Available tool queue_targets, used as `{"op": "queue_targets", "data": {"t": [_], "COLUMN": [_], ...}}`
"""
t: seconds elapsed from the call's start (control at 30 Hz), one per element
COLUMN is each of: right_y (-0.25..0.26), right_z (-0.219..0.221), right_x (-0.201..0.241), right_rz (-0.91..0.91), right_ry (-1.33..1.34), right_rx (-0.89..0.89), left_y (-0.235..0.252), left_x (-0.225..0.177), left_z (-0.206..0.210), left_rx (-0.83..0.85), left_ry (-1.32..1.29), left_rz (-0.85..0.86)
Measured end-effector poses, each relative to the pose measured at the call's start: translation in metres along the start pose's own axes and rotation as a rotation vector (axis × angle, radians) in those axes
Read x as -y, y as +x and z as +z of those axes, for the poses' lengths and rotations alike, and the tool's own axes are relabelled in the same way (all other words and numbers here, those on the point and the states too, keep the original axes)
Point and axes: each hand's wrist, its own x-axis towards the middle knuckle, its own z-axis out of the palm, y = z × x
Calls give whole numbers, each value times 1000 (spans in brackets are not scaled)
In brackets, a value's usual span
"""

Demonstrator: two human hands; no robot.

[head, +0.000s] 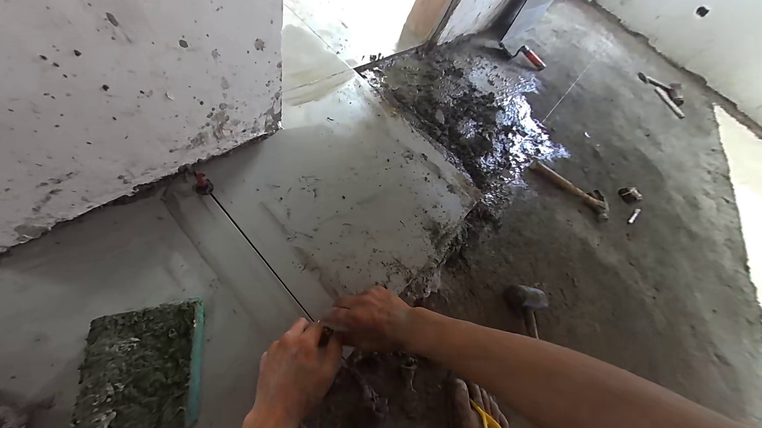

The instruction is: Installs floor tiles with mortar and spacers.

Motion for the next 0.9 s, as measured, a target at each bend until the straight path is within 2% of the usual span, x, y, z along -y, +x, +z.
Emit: {"op": "queue_targets", "data": {"t": [0.1,0.23,0.3,0.4,0.57,0.83,0.9], "right_y": [-7,-2,4,5,3,7,9], "right_z": [21,40,46,52,49,50,51], "right_x": [-4,6,7,16,34,58,65], "right_rz": [134,198,218,263,424,644,718], "right_ry": [140,242,239,224,274,341,381], "right_rx": [7,-112,-107,-131,-80,-95,-94], "left_y": [8,17,18,14,1,-5,-5], "left_x": [-18,-39,-45,-46,-37,-37,-39], "left_z": [-15,-33,-35,-31,-9,4,2], "left_rx": [174,429,472,428,107,-96,-81], "left_ry": [142,289,332,328,308,352,363], "left_rz": [-71,-130,-130,-111,-30,-11,-15]}}
